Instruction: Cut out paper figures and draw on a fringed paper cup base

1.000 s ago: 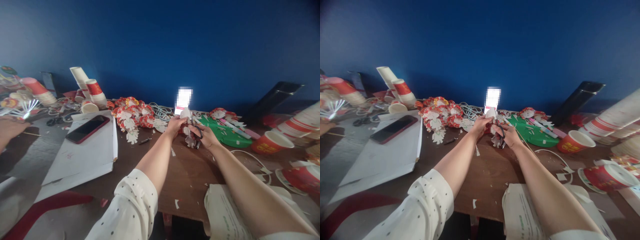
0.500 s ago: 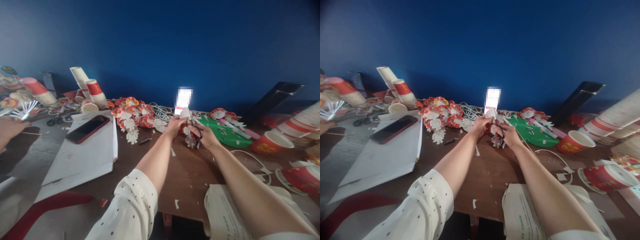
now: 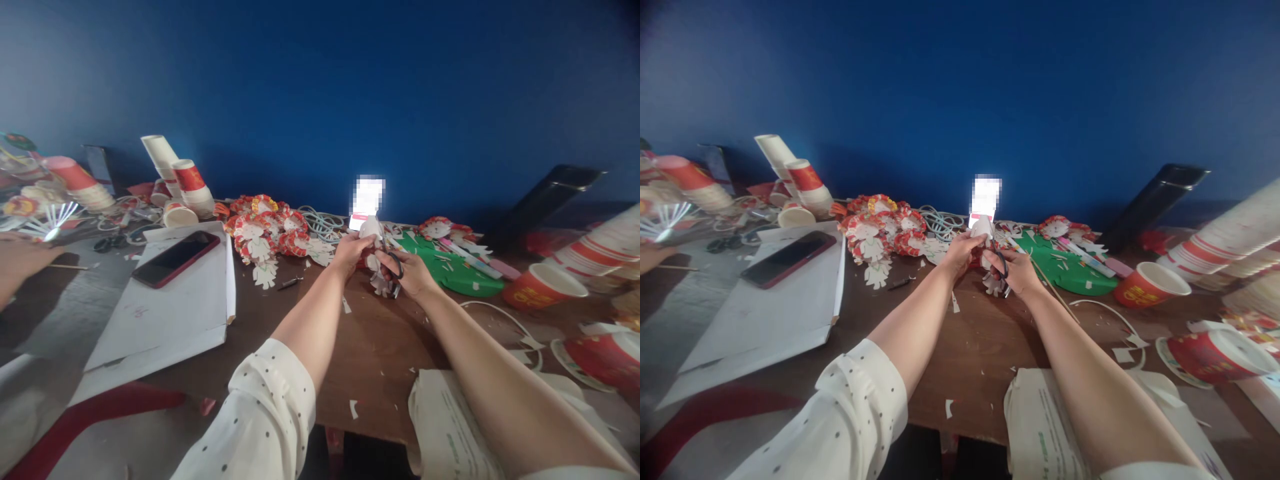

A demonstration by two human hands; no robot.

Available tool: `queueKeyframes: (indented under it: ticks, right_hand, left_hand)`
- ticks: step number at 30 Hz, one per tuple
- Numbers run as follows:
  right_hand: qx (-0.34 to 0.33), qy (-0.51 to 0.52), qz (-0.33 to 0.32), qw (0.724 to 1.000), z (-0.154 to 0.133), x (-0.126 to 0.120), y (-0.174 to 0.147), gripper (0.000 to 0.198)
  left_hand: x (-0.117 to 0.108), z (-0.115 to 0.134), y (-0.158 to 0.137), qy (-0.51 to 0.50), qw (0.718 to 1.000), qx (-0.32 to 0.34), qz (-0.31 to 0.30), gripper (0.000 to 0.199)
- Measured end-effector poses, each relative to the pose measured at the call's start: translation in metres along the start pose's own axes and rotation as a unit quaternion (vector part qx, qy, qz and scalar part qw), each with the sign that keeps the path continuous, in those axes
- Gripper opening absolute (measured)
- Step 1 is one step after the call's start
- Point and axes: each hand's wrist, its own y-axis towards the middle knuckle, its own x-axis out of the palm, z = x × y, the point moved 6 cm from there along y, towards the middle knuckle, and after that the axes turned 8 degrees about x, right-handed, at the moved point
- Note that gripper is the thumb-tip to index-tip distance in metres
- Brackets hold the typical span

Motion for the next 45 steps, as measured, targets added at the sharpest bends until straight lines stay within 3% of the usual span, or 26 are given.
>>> queueKeyframes:
  ticks: [20, 45]
  right_hand:
    - [0.003, -0.007, 0.004, 1.0, -0.005, 0.001, -0.004, 0.051]
    - [0.009, 0.001, -0.001, 1.0, 0.015, 0.001, 0.009, 0.055]
  left_hand:
    - [0.001, 0.001, -0.002, -0.002, 1.0, -0.009, 0.008, 0.029]
    - [0.0, -0.003, -0.001, 0.017, 1.0, -0.008, 0.005, 0.03]
